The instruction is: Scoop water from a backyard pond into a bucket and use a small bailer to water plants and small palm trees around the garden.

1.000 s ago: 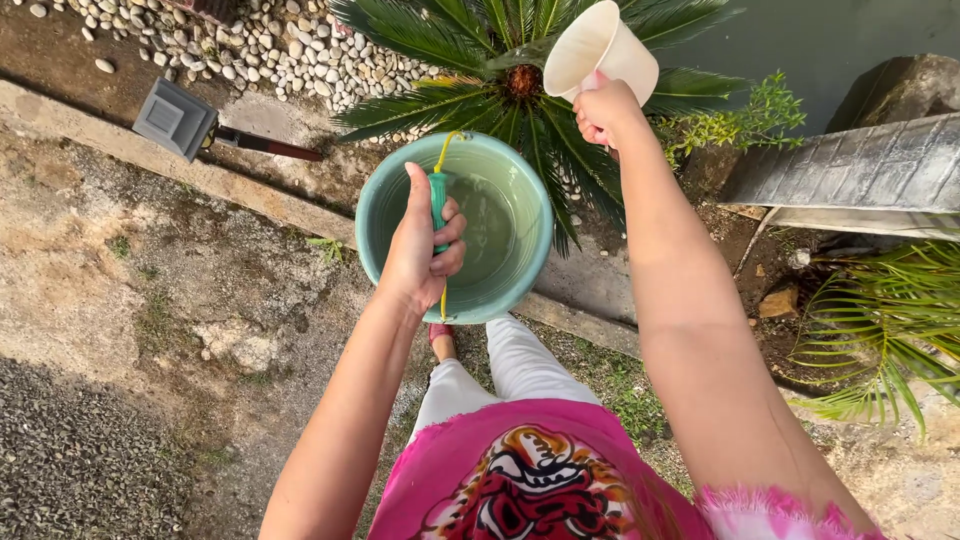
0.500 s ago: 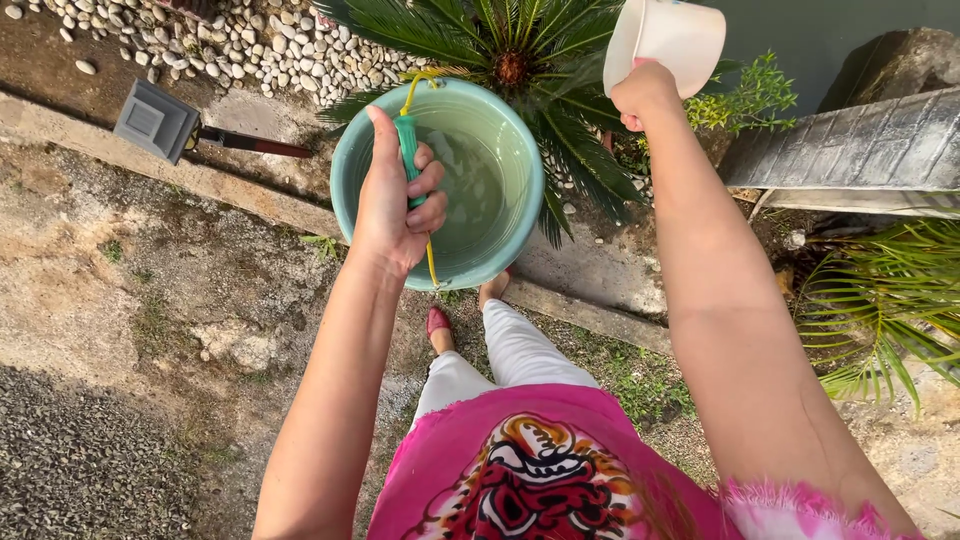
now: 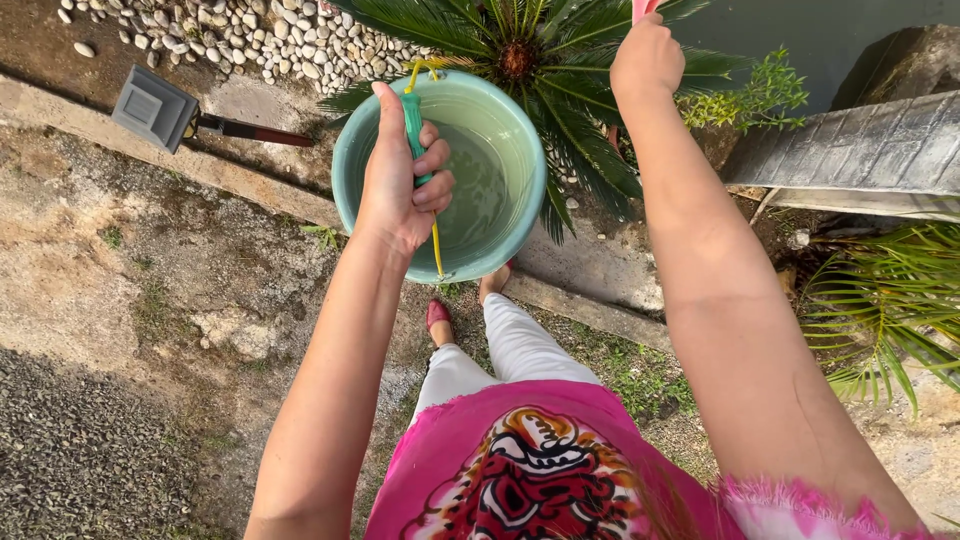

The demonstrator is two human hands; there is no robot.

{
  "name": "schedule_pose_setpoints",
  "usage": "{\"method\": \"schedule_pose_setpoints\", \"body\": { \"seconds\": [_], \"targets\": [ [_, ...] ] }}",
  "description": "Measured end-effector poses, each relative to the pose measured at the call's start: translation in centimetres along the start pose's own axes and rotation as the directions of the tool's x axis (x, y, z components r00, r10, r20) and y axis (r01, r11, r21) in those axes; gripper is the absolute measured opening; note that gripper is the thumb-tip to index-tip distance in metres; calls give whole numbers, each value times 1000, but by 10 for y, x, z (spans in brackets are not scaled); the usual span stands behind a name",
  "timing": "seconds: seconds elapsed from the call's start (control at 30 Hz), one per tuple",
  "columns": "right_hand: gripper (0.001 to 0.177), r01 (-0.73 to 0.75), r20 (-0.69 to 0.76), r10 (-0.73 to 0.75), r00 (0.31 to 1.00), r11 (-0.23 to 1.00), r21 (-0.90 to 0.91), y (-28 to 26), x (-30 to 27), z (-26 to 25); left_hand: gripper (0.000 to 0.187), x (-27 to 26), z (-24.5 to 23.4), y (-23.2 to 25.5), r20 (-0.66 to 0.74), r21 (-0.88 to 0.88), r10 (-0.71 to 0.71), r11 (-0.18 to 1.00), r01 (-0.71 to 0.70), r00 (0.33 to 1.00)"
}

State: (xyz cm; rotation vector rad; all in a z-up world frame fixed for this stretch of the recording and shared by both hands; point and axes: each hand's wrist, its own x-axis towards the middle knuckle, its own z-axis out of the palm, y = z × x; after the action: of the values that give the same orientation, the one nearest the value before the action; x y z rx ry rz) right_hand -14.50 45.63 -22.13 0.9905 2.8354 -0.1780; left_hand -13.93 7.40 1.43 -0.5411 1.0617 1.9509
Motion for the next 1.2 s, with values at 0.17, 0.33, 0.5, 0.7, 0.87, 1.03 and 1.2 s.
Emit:
{"method": "schedule_pose_setpoints", "body": {
  "seconds": [0.17, 0.33, 0.5, 0.7, 0.87, 1.03, 1.2],
  "targets": [
    [46, 73, -17, -72, 997, 997, 36, -31, -56, -47, 65, 1, 2, 2, -11, 19, 15, 1000, -15, 1000],
    [21, 275, -120, -248, 961, 836, 475, -28, -119, -56, 64, -5, 15, 5, 11, 29, 16, 999, -16, 1000],
    [54, -383, 465, -57, 883, 485, 786, -45, -193, -109, 62, -14, 35, 11, 57, 77, 24, 997, -28, 998],
    [47, -351, 309, 176, 935, 316, 881, -28, -235, -84, 63, -24, 53, 18, 92, 103, 12, 994, -21, 996],
    [36, 73, -22, -97, 995, 565, 822, -29, -275, -157, 62, -28, 59, 23, 122, 126, 32, 991, -47, 992],
    [26, 438, -16, -469, 883, 812, 386, -57, -305, -181, 61, -30, 54, 24, 150, 120, 17, 992, -35, 988],
    [44, 442, 247, -461, 852, 887, 130, -115, -293, -125, 61, -26, 50, 14, 232, 133, -12, 991, -20, 973]
  ]
}}
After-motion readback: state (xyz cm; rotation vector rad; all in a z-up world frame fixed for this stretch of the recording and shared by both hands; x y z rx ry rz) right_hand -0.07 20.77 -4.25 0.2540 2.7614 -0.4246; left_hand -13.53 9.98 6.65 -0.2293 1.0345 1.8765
